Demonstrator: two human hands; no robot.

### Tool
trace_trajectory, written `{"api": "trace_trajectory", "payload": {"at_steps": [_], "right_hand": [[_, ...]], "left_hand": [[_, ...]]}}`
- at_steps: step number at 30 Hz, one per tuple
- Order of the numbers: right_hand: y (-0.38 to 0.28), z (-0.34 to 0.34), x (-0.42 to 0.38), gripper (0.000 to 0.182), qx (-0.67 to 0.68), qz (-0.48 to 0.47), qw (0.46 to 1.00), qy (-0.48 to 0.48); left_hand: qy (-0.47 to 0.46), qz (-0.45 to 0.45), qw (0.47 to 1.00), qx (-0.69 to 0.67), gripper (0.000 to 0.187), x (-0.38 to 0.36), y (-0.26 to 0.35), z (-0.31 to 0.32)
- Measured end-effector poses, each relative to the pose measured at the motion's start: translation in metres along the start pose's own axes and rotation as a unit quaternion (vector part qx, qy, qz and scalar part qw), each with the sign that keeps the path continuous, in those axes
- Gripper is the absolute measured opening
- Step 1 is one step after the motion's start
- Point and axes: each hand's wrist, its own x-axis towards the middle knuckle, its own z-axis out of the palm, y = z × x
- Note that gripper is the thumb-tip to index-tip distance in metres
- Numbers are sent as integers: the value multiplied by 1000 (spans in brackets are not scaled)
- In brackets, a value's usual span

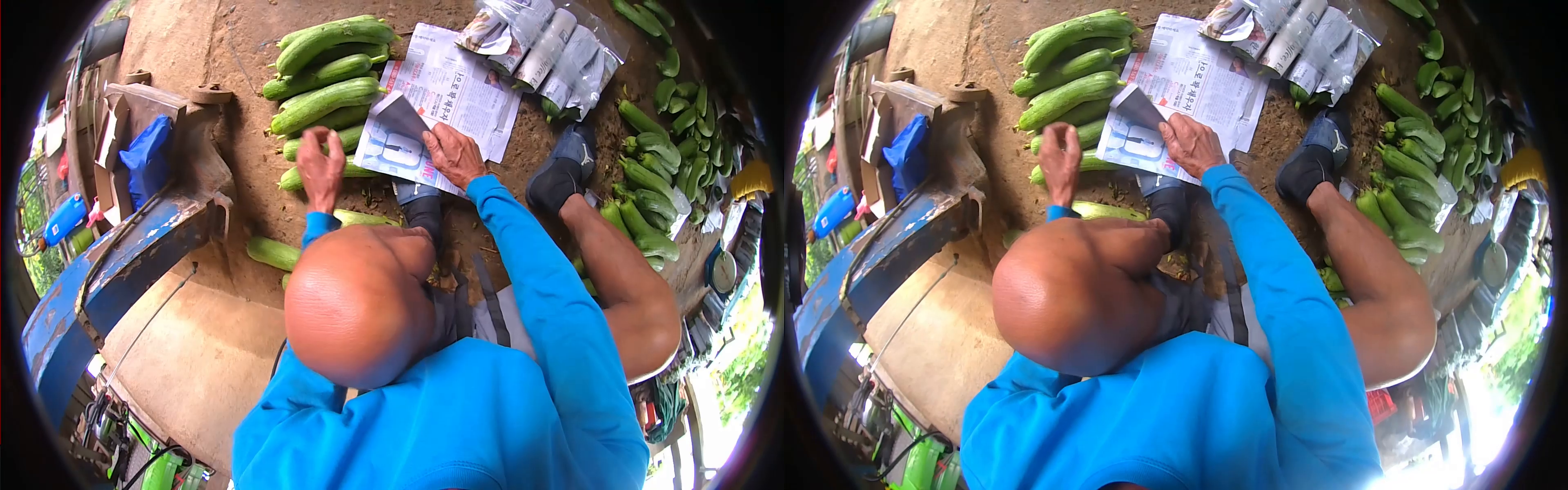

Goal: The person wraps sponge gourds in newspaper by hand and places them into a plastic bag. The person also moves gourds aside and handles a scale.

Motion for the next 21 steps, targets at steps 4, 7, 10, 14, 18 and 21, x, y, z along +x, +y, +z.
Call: {"api": "trace_trajectory", "payload": {"at_steps": [4, 7, 10, 14, 18, 21], "right_hand": [[6, 8, -11, 24, -93, -152, 980, -85], [16, 23, -26, 22, -123, -163, 972, -117], [20, 31, -42, 22, -136, -133, 980, -60], [20, 30, -51, 21, -82, -105, 991, -5], [21, 18, -51, 19, -114, -79, 990, 23], [24, 17, -50, 17, -171, -98, 980, 3]], "left_hand": [[-56, 96, 957, 267, 59, 62, -27, -17], [-144, 116, 919, 348, 70, 92, -46, -16], [-212, 95, 907, 352, 74, 108, -53, -19], [-251, 147, 910, 294, 70, 118, -68, -19], [-255, 184, 932, 183, 65, 103, -19, -10], [-352, 169, 911, 128, 59, 87, 44, 17]]}}
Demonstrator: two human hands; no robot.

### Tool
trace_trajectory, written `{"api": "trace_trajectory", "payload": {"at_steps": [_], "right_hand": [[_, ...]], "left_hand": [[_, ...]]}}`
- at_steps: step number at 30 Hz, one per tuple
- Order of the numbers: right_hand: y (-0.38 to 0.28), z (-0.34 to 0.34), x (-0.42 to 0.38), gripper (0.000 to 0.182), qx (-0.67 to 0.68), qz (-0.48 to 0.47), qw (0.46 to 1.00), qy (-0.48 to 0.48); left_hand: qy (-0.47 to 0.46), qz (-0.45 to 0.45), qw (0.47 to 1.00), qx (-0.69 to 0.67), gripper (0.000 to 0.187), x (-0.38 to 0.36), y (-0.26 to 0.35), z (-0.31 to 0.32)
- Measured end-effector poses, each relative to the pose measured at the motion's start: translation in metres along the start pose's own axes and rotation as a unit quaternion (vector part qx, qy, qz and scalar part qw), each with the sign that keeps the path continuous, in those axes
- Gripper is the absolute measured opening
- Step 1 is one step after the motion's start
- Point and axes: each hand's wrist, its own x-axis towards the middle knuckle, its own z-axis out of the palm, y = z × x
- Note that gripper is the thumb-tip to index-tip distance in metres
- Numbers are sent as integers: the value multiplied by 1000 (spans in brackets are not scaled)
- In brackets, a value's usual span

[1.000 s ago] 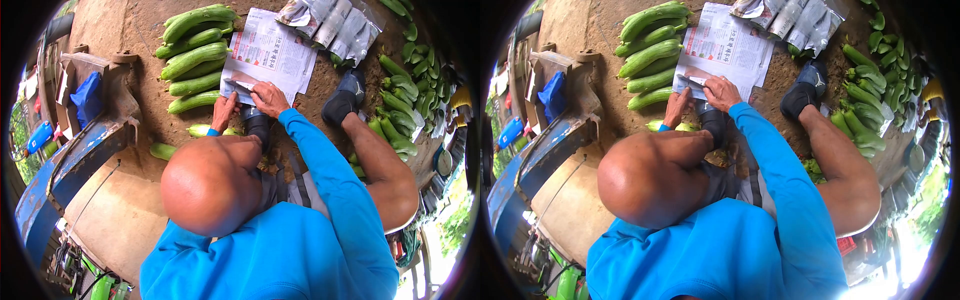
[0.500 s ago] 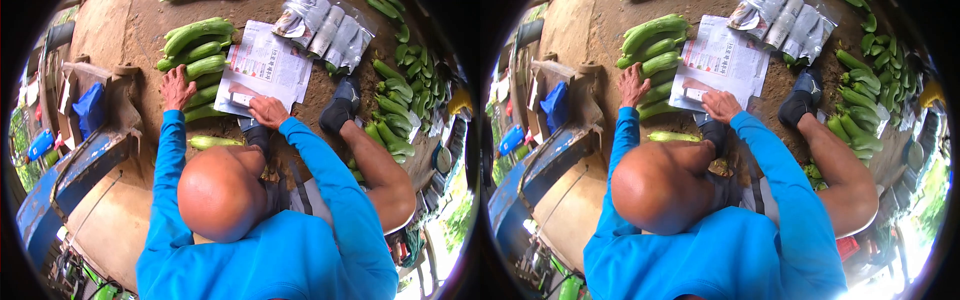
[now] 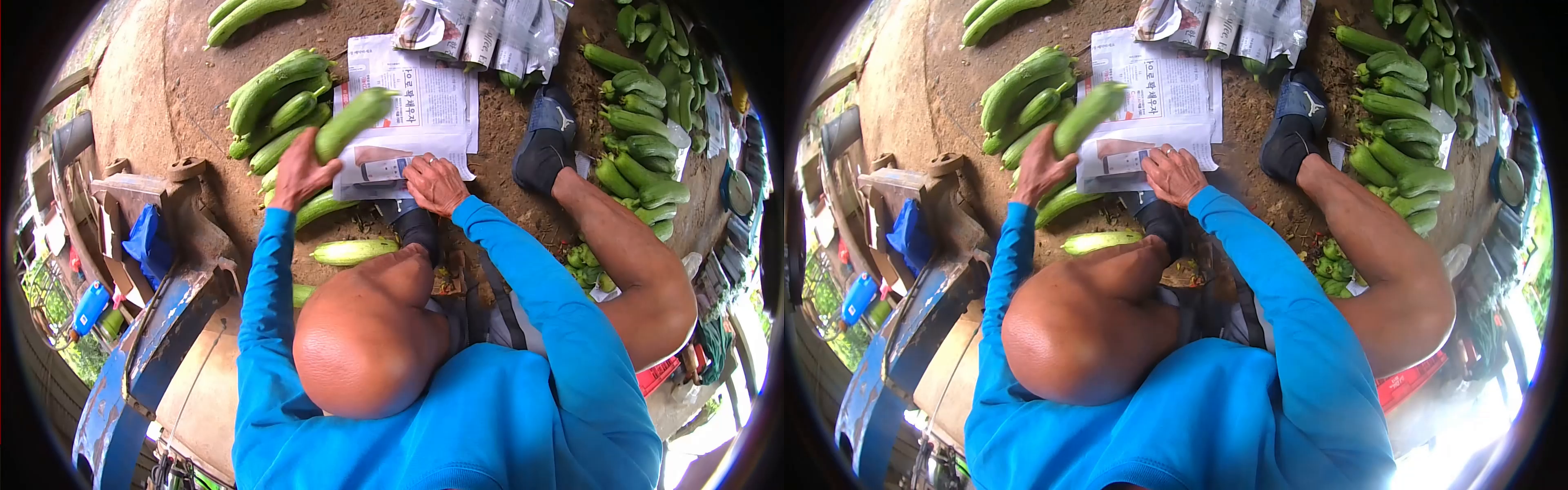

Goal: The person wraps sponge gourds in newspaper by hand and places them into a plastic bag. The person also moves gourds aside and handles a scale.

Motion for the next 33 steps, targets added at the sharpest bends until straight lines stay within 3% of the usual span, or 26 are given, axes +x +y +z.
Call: {"api": "trace_trajectory", "payload": {"at_steps": [4, 5, 7, 9, 10, 17, 21, 23, 25, 27, 28, 31, 33], "right_hand": [[1, -6, 1, 15, -20, -17, 1000, -4], [1, -9, 2, 15, -15, -23, 1000, 5], [3, -16, 2, 14, -14, -23, 1000, 15], [6, -21, 1, 13, -49, -30, 997, 57], [8, -22, 2, 13, -52, -9, 998, 30], [26, -19, 13, 14, -25, -18, 999, 32], [35, -21, 34, 16, -29, -30, 997, 70], [40, -24, 47, 18, 7, -5, 999, 42], [48, -24, 61, 19, 26, 3, 999, 28], [59, -21, 76, 19, 64, 15, 998, -13], [63, -22, 84, 18, 78, 17, 996, -32], [77, -23, 104, 18, 128, 22, 988, -77], [83, -20, 115, 19, 151, 22, 985, -85]], "left_hand": [[-171, 42, 983, 43, 59, 37, 50, 28], [-194, 39, 977, 77, 67, 43, 54, 40], [-165, 91, 977, 100, 67, 50, 56, 63], [-185, 110, 971, 105, 68, 58, 56, 77], [-202, 122, 965, 111, 68, 61, 55, 81], [-248, 104, 957, 105, 69, 67, 42, 86], [-212, 103, 967, 100, 60, 65, 19, 84], [-175, 180, 963, 101, 47, 64, 3, 84], [-174, 154, 963, 135, 41, 54, 18, 68], [114, 160, 976, 99, 36, 37, 40, 58], [149, 157, 972, 87, 35, 31, 48, 57], [107, 178, 978, 24, 44, 10, 69, 69], [94, 170, 979, 63, 57, 9, 75, 94]]}}
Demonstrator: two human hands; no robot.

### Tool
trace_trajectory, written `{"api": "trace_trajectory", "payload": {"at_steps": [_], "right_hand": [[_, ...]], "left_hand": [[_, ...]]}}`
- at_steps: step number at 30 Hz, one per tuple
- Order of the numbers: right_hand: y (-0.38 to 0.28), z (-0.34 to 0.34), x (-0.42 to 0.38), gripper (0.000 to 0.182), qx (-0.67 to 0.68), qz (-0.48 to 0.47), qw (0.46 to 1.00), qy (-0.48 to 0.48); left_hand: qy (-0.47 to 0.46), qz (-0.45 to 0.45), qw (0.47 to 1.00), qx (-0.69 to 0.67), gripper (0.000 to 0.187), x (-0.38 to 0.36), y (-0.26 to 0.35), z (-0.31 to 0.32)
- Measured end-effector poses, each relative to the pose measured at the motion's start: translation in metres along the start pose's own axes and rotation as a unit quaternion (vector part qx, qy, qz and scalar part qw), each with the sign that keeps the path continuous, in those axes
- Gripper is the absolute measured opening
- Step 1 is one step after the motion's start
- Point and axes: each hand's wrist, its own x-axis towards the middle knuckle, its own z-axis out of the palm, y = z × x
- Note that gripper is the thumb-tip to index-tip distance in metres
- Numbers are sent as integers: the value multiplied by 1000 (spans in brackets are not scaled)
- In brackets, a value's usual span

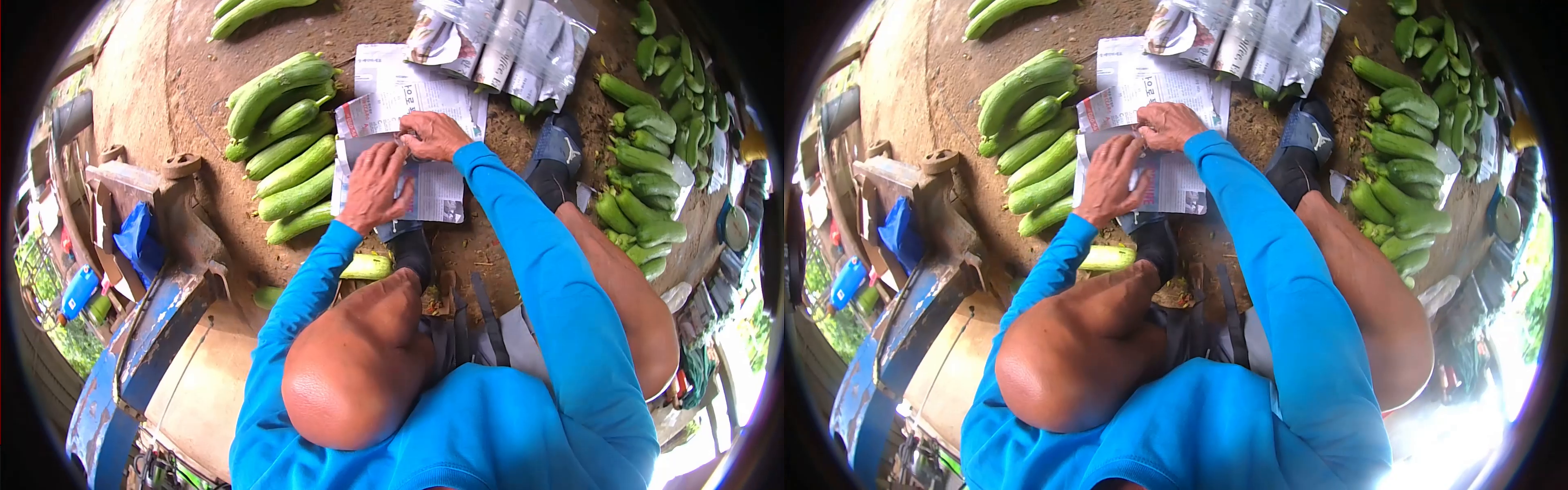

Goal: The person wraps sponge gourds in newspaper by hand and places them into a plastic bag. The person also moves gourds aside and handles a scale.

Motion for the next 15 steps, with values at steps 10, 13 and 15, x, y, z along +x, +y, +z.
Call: {"api": "trace_trajectory", "payload": {"at_steps": [10, 13, 15], "right_hand": [[15, -6, -21, 24, -115, 22, 986, 118], [11, -4, -47, 21, -111, 41, 988, 96], [8, 0, -66, 20, -106, 69, 988, 87]], "left_hand": [[31, -78, 996, 37, 56, 32, -15, 36], [-20, -27, 999, 22, 47, 31, -18, 41], [9, -1, 1000, 23, 46, 26, -15, 49]]}}
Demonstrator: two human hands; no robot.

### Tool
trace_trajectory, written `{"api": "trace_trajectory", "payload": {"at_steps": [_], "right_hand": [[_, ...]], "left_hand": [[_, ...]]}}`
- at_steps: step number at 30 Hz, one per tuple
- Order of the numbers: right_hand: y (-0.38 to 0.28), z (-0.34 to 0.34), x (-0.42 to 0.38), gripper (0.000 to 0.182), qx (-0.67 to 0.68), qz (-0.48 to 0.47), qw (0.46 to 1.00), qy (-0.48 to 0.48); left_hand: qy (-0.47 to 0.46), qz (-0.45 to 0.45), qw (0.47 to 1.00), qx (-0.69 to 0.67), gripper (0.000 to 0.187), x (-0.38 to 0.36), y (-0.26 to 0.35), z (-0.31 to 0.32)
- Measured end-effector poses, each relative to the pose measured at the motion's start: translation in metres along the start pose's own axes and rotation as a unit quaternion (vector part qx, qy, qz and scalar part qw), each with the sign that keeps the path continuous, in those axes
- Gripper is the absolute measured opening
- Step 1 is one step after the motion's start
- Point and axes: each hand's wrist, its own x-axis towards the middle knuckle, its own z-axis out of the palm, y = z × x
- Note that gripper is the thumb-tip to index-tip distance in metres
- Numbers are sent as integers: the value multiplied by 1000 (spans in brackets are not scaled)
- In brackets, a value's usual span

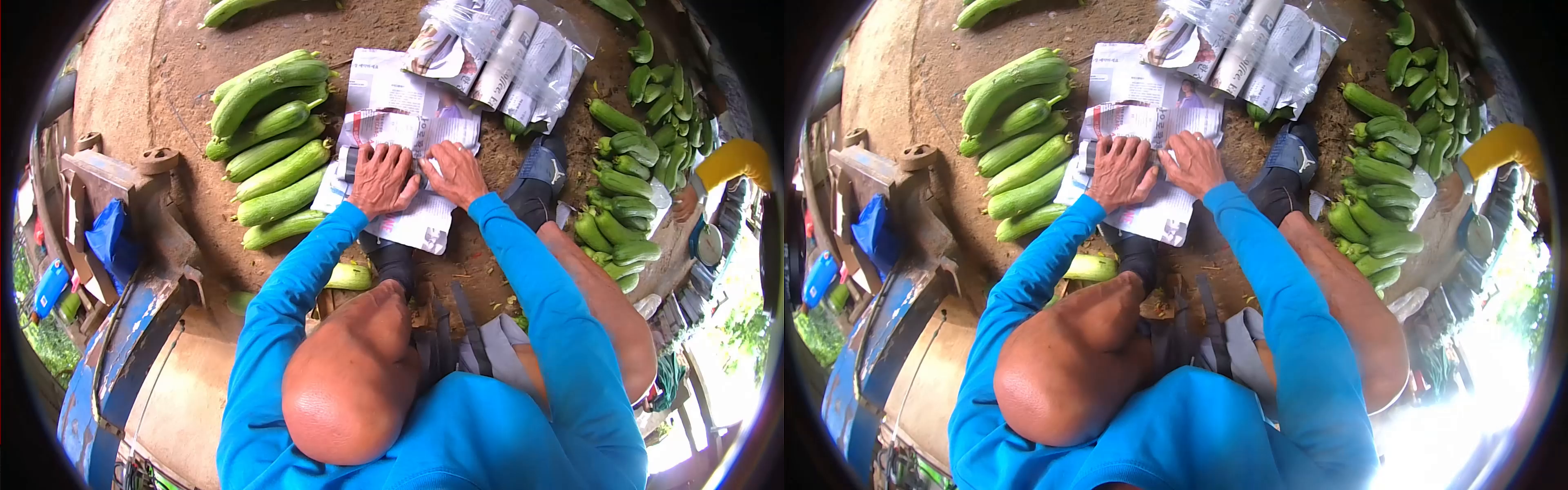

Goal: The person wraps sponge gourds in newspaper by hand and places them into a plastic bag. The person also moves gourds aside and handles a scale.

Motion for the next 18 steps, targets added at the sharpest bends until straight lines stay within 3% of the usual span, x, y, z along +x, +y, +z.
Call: {"api": "trace_trajectory", "payload": {"at_steps": [2, 5, 7, 11, 12, 15, 16, 18], "right_hand": [[2, 1, -7, 21, 15, 13, 1000, 0], [-5, -4, -8, 23, 37, 54, 997, -30], [-24, -16, -6, 26, -58, 0, 992, 115], [-49, -5, -19, 53, 0, -12, 999, 52], [-53, 0, -21, 71, -31, -19, 998, 52], [-45, 11, -10, 79, -69, -4, 996, 56], [-38, 12, 0, 83, -89, -14, 994, 60], [-20, 11, 29, 84, -140, -10, 988, 63]], "left_hand": [[63, 34, 997, -2, 37, 0, -2, 11], [15, -12, 1000, -9, 30, 13, -8, 19], [36, -6, 999, 11, 31, 29, -17, 22], [50, -39, 998, 0, 34, 57, -30, 21], [28, -61, 998, -7, 33, 64, -31, 20], [102, -44, 991, -79, 29, 80, -38, 14], [139, -11, 986, -86, 16, 79, -34, 3], [167, 0, 979, -114, 17, 70, -26, -2]]}}
